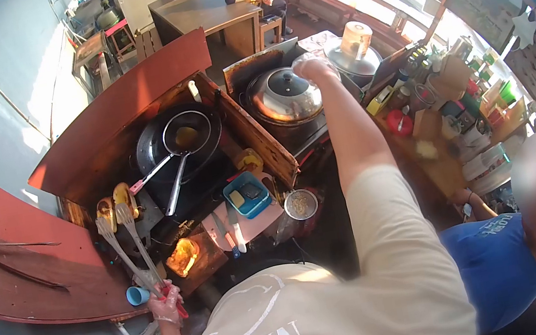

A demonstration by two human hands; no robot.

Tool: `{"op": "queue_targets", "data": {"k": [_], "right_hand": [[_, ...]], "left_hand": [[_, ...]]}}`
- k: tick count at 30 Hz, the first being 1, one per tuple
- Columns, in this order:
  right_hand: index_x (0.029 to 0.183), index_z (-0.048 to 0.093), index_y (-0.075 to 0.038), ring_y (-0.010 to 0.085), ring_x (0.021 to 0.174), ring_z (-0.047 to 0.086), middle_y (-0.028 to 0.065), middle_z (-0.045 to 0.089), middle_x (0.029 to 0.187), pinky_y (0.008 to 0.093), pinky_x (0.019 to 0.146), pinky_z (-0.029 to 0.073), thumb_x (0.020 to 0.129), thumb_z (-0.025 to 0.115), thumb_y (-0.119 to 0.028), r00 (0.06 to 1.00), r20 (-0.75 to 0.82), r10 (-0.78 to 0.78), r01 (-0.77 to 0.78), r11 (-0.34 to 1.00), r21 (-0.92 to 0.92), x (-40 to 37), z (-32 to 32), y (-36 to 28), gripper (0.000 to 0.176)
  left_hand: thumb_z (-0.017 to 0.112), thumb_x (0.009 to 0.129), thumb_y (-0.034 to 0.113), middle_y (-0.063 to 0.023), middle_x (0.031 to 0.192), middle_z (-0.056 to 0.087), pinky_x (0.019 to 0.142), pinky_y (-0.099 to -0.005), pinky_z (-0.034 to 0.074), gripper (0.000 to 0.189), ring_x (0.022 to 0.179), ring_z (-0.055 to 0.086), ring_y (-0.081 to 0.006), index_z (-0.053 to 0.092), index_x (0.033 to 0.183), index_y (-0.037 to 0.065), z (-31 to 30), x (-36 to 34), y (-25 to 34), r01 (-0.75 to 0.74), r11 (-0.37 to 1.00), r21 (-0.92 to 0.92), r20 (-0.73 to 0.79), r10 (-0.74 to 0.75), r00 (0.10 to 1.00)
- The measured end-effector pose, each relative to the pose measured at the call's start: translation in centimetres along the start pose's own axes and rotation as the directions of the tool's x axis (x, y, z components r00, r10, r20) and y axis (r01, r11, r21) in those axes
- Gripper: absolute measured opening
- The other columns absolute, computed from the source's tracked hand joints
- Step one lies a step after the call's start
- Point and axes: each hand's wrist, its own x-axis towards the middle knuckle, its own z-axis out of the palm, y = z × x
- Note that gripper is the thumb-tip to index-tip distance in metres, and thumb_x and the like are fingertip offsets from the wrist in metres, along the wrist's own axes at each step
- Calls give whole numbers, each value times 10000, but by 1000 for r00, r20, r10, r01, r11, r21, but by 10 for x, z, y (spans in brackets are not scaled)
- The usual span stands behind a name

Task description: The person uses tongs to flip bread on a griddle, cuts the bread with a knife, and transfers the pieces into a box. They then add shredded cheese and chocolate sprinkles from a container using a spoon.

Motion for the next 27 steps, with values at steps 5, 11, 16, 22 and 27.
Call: {"op": "queue_targets", "data": {"k": [5,11,16,22,27], "right_hand": [[988,623,-46,245,690,692,167,690,851,350,563,559,821,569,-311,888,307,342,-440,824,356,-26,-63,-15,318],[1298,596,-40,311,1267,538,175,543,1388,392,1034,436,839,517,-298,897,166,410,-443,833,333,-6,-44,-5,533],[1267,611,-25,295,1073,662,190,612,1291,387,860,545,841,502,-282,921,159,354,-387,808,444,-30,-59,-23,509],[1441,390,-99,222,775,705,165,694,1013,341,650,561,874,551,-267,981,193,17,-77,949,305,-48,-19,-56,613],[1552,179,-87,304,1056,653,192,700,1059,353,942,492,785,661,-443,992,-108,60,-33,972,231,-46,-12,-47,974]], "left_hand": [[643,845,9,-31,759,592,538,-239,477,237,579,549,-98,597,1078,9,3,-1,-3,18,995,96,-65,-12,998],[662,832,34,-21,763,617,543,-239,468,285,581,553,-91,635,1114,3,-4,-7,-11,-5,980,200,-78,21,997],[676,823,76,-43,763,622,534,-255,466,323,562,552,-98,639,1127,-26,-18,-11,-12,-43,955,295,-105,77,991],[681,835,115,-54,800,616,635,-314,482,244,689,591,-144,622,1042,1,-50,6,16,-295,722,626,-52,416,908],[669,808,77,-152,816,640,729,-395,497,250,764,638,-302,600,1042,25,-49,14,64,-307,571,762,-54,528,848]]}}
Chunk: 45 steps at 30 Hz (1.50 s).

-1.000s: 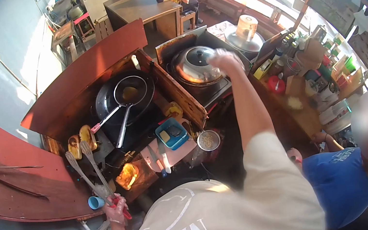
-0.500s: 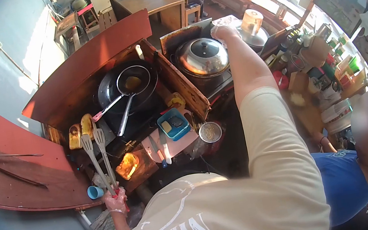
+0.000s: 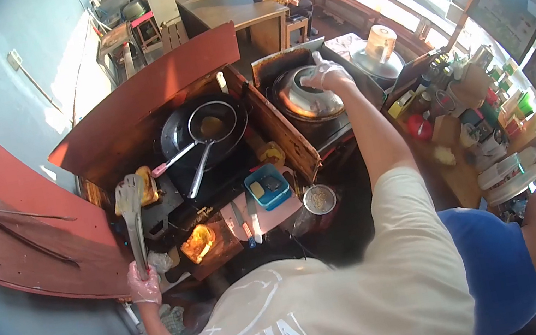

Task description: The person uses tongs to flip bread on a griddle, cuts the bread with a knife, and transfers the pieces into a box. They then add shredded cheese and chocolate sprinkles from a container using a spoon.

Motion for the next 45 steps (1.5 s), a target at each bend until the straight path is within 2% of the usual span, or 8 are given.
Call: {"op": "queue_targets", "data": {"k": [4,8,11,12,13,14,18,45], "right_hand": [[1521,263,-55,351,1327,457,222,449,1457,386,1084,384,776,704,-535,984,-174,35,18,956,293,-31,-88,-30,989],[1254,596,-131,350,1064,599,143,632,1132,449,921,477,956,485,-206,752,-643,-142,168,986,-22,-63,19,137,327],[1180,613,-99,368,948,611,179,645,1043,495,812,486,910,505,-147,940,-157,303,-328,929,-174,-169,-42,10,295],[1100,634,-89,353,938,609,188,652,997,483,795,484,904,503,-129,861,-476,-181,55,962,-267,-168,34,70,239],[953,650,-69,330,910,619,172,662,959,465,735,489,899,488,-107,949,-223,222,-194,971,142,-166,45,57,175],[820,638,-59,266,748,634,142,666,830,415,628,480,911,493,-178,939,-322,-123,42,968,-247,-149,113,107,208],[882,673,-11,153,557,579,89,650,710,328,534,442,889,554,-208,904,-149,400,-218,732,645,-201,91,-8,230],[919,706,-70,314,789,693,152,709,892,384,691,549,877,626,-156,888,-89,-452,393,643,657,-286,112,-213,125]], "left_hand": [[669,795,72,-151,791,628,701,-426,492,222,757,616,-336,613,1005,27,6,3,5,63,990,-128,76,-54,996],[654,774,81,-133,816,638,733,-454,494,187,791,612,-323,649,961,66,-7,29,16,-179,947,265,-94,210,973],[613,787,107,-57,899,650,831,-439,474,188,887,610,-258,682,961,130,-58,72,22,-331,755,566,-216,523,824],[605,797,125,-32,925,646,877,-428,463,190,929,605,-236,687,967,147,-84,86,33,-326,679,658,-242,600,762],[601,798,148,-21,938,639,905,-430,455,194,954,599,-229,687,972,148,-111,98,43,-321,617,719,-231,647,727],[598,799,172,-10,952,633,932,-432,446,202,978,593,-223,687,978,149,-138,108,51,-325,552,768,-206,694,690],[598,768,151,-5,1003,658,1011,-496,391,208,1019,590,-230,694,951,135,-220,139,62,-326,288,900,-31,791,612],[525,830,72,-42,1295,579,1174,-525,267,406,1304,461,-253,623,1219,134,-225,148,0,-266,19,964,231,439,868]]}}
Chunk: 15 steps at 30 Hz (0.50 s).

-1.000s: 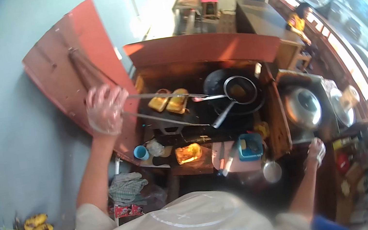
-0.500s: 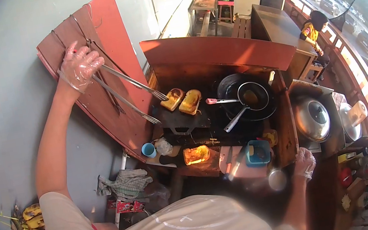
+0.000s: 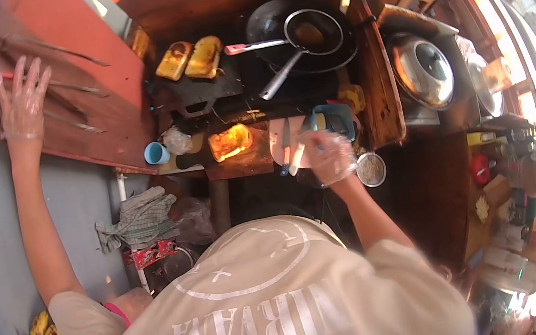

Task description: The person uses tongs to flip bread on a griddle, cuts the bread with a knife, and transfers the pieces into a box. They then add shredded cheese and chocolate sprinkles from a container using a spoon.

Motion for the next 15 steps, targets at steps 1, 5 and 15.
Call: {"op": "queue_targets", "data": {"k": [1,5,15], "right_hand": [[915,697,-61,330,784,683,164,699,882,399,679,543,884,607,-176,991,126,36,-28,998,-62,-8,10,1,149],[915,676,-52,354,788,665,204,670,849,426,667,539,863,603,-202,874,479,78,67,958,-279,-63,67,66,174],[1011,695,-87,257,831,681,84,695,966,441,759,558,861,675,-282,71,678,731,-940,-179,292,-137,184,203,247]], "left_hand": [[513,837,61,-49,1337,555,1176,-523,259,448,1329,436,-267,602,1269,135,-12,0,14,6,1000,26,78,-8,997],[582,788,27,-98,1385,520,1167,-526,271,558,1345,411,-328,573,1334,141,-60,-11,91,146,984,-104,173,-127,977],[525,909,212,-182,900,691,583,-444,562,253,697,689,-343,616,1071,41,-28,-32,593,384,219,-897,440,347,829]]}}
